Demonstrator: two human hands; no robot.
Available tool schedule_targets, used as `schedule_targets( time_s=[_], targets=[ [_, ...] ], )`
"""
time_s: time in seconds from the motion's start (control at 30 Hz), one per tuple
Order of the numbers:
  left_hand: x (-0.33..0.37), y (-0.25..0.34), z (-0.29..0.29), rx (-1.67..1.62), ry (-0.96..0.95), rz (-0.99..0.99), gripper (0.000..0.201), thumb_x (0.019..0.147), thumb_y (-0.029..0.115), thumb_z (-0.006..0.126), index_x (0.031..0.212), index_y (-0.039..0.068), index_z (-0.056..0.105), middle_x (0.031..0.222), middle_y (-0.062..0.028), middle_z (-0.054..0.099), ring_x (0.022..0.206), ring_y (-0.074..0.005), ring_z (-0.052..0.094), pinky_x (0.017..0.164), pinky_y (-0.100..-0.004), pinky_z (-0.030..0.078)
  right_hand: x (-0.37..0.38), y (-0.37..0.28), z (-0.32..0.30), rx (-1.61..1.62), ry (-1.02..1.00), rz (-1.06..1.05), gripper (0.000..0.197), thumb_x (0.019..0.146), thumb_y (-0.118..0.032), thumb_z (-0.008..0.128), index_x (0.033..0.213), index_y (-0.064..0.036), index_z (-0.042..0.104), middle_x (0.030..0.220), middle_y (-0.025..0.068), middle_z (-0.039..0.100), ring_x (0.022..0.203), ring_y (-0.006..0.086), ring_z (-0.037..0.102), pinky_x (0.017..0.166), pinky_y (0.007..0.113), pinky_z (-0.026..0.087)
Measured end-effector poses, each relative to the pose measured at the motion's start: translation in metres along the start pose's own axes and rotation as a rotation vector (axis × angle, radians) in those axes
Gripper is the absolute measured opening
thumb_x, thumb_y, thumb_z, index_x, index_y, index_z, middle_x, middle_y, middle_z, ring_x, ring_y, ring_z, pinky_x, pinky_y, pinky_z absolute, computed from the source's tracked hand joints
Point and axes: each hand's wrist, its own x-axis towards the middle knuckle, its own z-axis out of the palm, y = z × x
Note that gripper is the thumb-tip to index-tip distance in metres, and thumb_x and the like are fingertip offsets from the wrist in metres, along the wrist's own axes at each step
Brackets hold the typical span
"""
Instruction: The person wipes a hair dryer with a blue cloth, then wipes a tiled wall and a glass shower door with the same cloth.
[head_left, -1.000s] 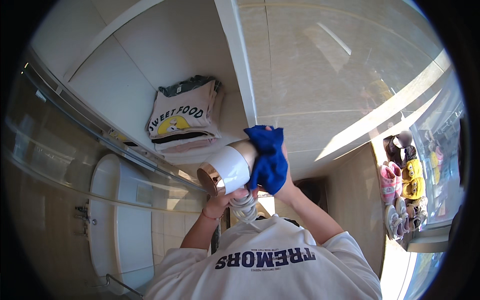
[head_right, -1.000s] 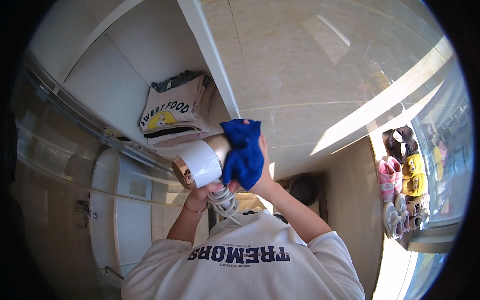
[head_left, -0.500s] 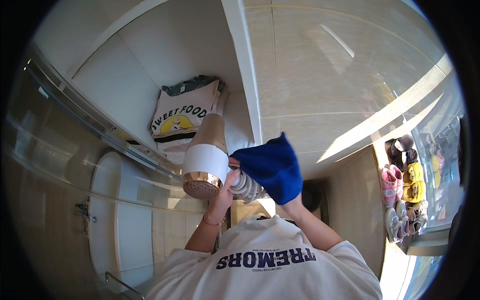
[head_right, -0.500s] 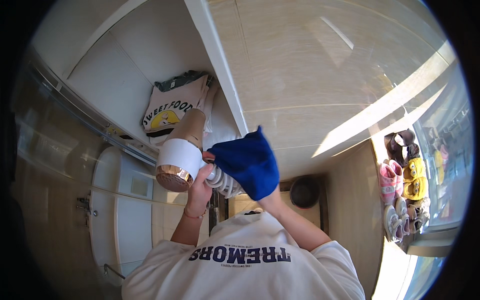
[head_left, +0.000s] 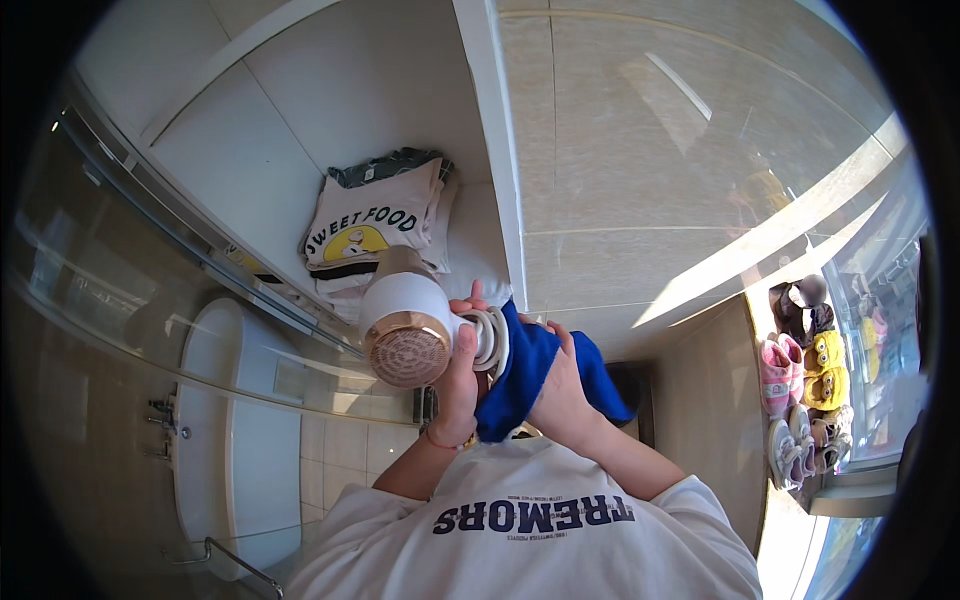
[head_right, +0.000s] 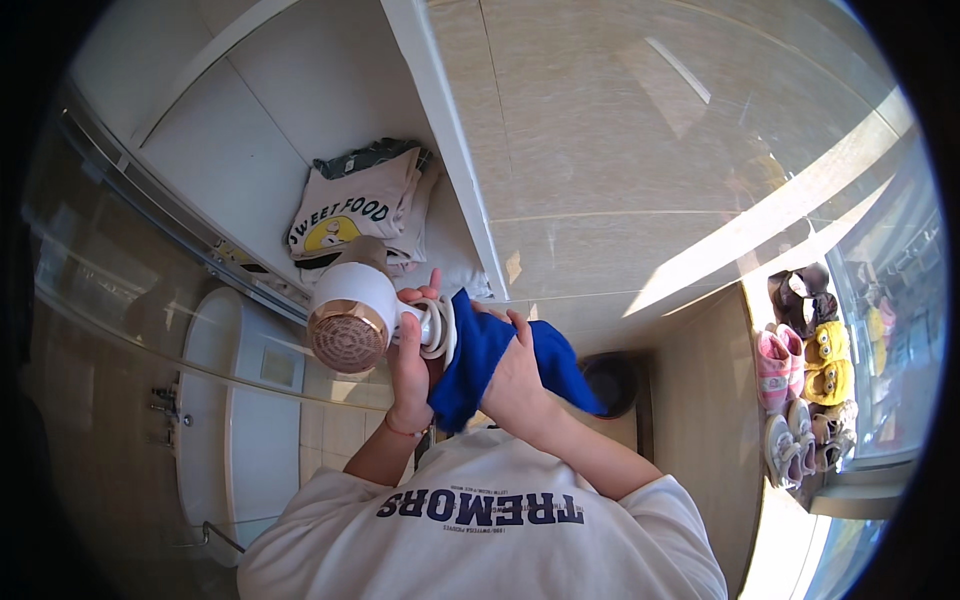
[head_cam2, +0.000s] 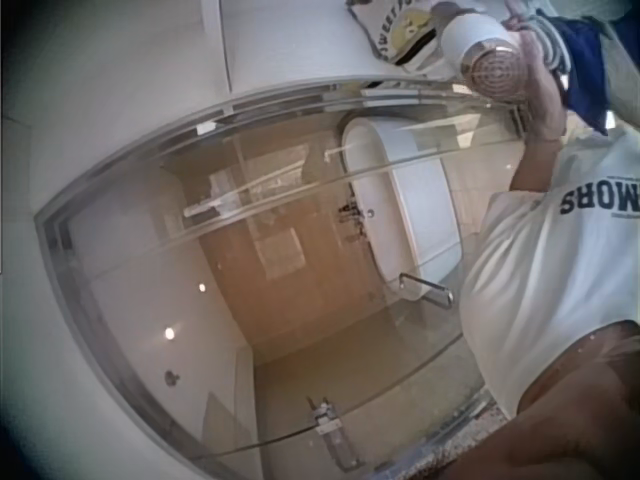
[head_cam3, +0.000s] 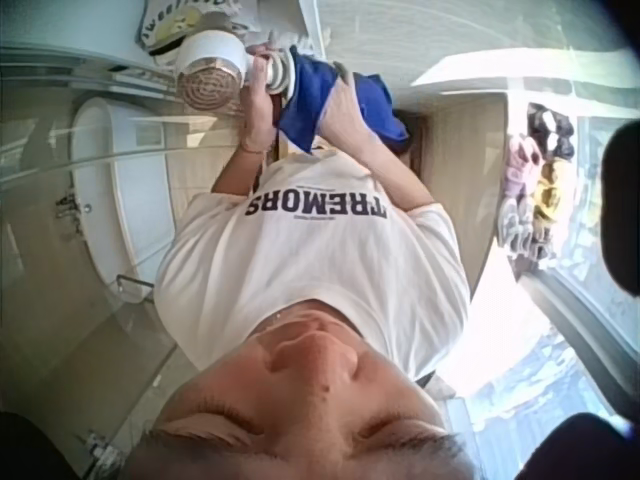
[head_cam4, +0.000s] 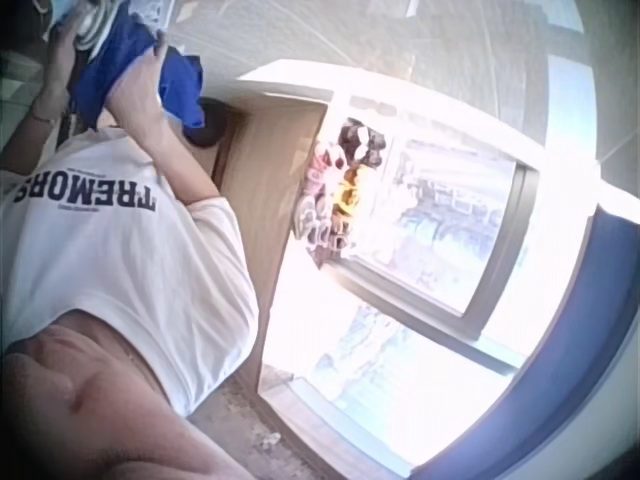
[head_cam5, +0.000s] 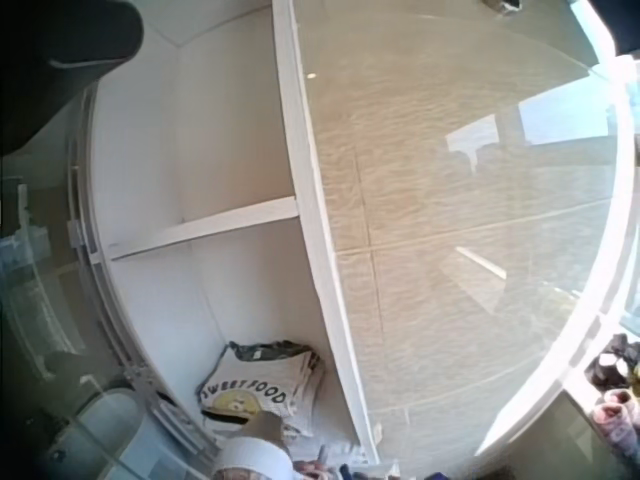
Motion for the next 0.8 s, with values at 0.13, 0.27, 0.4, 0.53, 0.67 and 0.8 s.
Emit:
schedule_targets(
  time_s=[0.13, 0.27, 0.4, 0.53, 0.67, 0.8],
  targets=[
    [-0.005, 0.010, 0.005, -0.205, -0.101, -0.247, 0.049, 0.097, 0.033, 0.061, 0.133, 0.005, 0.044, 0.140, -0.0148, 0.046, 0.140, -0.0251, 0.037, 0.115, -0.0384, 0.031, 0.024, 0.004, -0.017, 0.449, -0.089, 0.361, 0.059, 0.065, -0.027, 0.078, 0.116, -0.0041, 0.059, 0.092, 0.0187, 0.067, 0.084, 0.0395, 0.066, 0.072, 0.043, 0.052],
    [0.003, -0.001, -0.010, -0.090, -0.300, -0.216, 0.062, 0.091, 0.036, 0.068, 0.140, 0.009, 0.042, 0.151, -0.0206, 0.038, 0.140, -0.0263, 0.039, 0.115, -0.0399, 0.032, 0.015, 0.023, -0.021, 0.648, -0.080, 0.403, 0.060, 0.068, -0.024, 0.079, 0.121, -0.0060, 0.057, 0.100, 0.0197, 0.067, 0.091, 0.0389, 0.067, 0.081, 0.040, 0.053],
    [0.009, -0.011, -0.013, -0.137, -0.345, -0.180, 0.060, 0.087, 0.030, 0.074, 0.137, 0.014, 0.044, 0.150, -0.0220, 0.039, 0.141, -0.0297, 0.037, 0.114, -0.0417, 0.035, 0.006, 0.043, -0.010, 1.018, -0.156, 0.303, 0.056, 0.072, -0.014, 0.078, 0.122, -0.0035, 0.055, 0.107, 0.0168, 0.063, 0.096, 0.0292, 0.063, 0.087, 0.036, 0.049],
    [0.020, -0.014, -0.017, -0.063, -0.344, -0.129, 0.052, 0.088, 0.028, 0.075, 0.129, 0.013, 0.047, 0.145, -0.0208, 0.045, 0.136, -0.0329, 0.042, 0.112, -0.0427, 0.037, -0.006, 0.046, 0.011, 0.996, 0.004, 0.353, 0.047, 0.075, -0.008, 0.075, 0.118, -0.0025, 0.056, 0.110, 0.0171, 0.060, 0.100, 0.0263, 0.061, 0.089, 0.034, 0.047],
    [0.017, -0.023, -0.025, -0.010, -0.230, -0.098, 0.041, 0.092, 0.021, 0.070, 0.126, 0.011, 0.049, 0.138, -0.0149, 0.051, 0.133, -0.0257, 0.045, 0.109, -0.0368, 0.037, -0.003, 0.040, -0.010, 0.984, 0.078, 0.598, 0.020, 0.077, -0.005, 0.071, 0.096, -0.0017, 0.064, 0.095, 0.0118, 0.065, 0.088, 0.0286, 0.064, 0.080, 0.034, 0.051],
    [0.014, -0.023, -0.027, -0.004, -0.217, -0.081, 0.040, 0.093, 0.019, 0.068, 0.128, 0.011, 0.048, 0.135, -0.0116, 0.053, 0.137, -0.0273, 0.042, 0.112, -0.0375, 0.035, 0.010, 0.040, -0.008, 0.641, 0.095, 0.276, 0.024, 0.074, -0.007, 0.074, 0.095, -0.0031, 0.063, 0.090, 0.0144, 0.064, 0.080, 0.0351, 0.063, 0.073, 0.038, 0.052]
  ],
)
